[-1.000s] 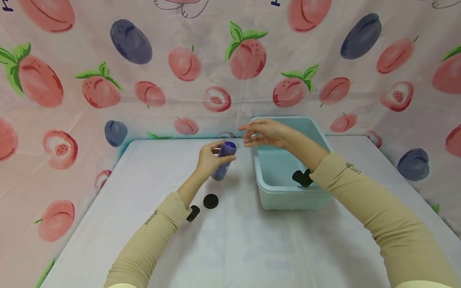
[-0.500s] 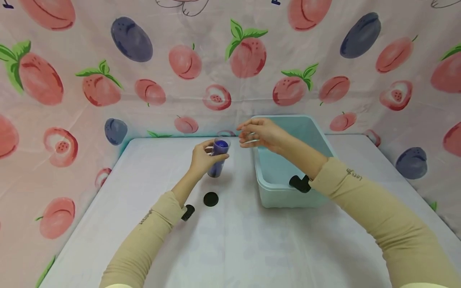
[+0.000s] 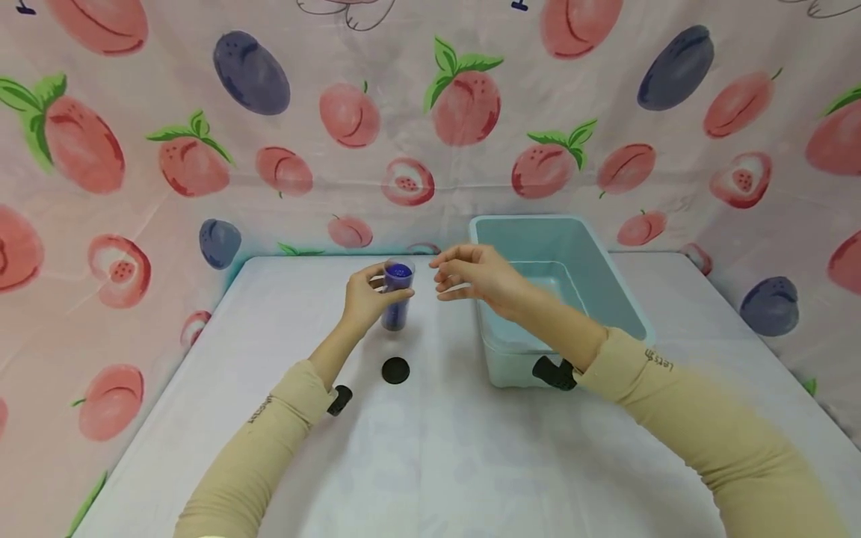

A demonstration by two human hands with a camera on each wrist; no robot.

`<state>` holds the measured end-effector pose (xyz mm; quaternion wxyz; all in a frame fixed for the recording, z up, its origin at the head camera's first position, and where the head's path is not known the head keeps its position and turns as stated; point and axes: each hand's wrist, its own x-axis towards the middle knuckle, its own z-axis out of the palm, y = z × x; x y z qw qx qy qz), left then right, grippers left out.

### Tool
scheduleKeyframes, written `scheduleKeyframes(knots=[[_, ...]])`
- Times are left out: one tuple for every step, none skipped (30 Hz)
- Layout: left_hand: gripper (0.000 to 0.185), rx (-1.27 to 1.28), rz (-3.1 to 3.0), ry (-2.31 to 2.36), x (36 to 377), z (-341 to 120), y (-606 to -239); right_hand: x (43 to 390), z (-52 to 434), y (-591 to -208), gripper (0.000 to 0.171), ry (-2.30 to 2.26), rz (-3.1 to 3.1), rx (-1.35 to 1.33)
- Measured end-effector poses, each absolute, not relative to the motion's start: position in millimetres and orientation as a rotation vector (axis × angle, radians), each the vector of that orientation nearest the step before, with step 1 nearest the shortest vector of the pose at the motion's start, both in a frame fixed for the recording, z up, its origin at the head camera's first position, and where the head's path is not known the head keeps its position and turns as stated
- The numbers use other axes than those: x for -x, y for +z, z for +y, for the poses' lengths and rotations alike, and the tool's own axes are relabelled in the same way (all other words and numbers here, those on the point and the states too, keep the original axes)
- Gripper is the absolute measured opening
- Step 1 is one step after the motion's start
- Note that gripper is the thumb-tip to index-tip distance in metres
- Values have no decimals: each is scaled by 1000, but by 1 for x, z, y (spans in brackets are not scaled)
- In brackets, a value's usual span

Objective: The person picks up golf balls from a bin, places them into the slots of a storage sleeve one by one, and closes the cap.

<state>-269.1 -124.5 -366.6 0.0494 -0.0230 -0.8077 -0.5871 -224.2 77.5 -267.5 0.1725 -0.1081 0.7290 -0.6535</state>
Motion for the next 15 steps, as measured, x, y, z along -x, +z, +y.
scheduleKeyframes(knots=[[59, 68, -2454, -1792, 269, -126, -367, 221, 76, -269, 18, -1858, 2066, 312], [58, 65, -2450, -1790, 268, -127, -367, 219, 74, -270, 17, -1859, 2066, 316], [58, 64, -2442, -1792, 267, -128, -367, 216, 72, -272, 18, -1854, 2068, 327], [58, 64, -2436, -1789, 267, -130, -368, 214, 70, -274, 17, -1850, 2072, 330], [57, 61, -2431, -1787, 267, -131, -368, 212, 68, -276, 17, -1844, 2077, 338], [57, 61, -2423, -1786, 266, -133, -369, 210, 66, -278, 18, -1836, 2084, 346], [56, 61, -2417, -1785, 267, -134, -370, 208, 65, -280, 18, -1826, 2094, 357], [56, 59, -2414, -1786, 266, -135, -371, 206, 64, -283, 19, -1814, 2105, 373], [56, 59, -2414, -1785, 266, -137, -372, 205, 63, -286, 19, -1798, 2118, 394], [56, 56, -2410, -1787, 266, -138, -373, 204, 61, -290, 20, -1787, 2132, 412], [57, 51, -2411, -1786, 266, -139, -374, 203, 60, -294, 20, -1779, 2141, 435], [57, 49, -2412, -1782, 266, -141, -375, 203, 60, -299, 20, -1772, 2151, 458], [57, 46, -2414, -1778, 265, -142, -376, 203, 59, -305, 21, -1762, 2166, 497], [57, 43, -2413, -1773, 264, -143, -376, 204, 58, -311, 21, -1750, 2184, 538], [57, 41, -2409, -1769, 263, -145, -377, 204, 57, -318, 21, -1739, 2204, 578]])
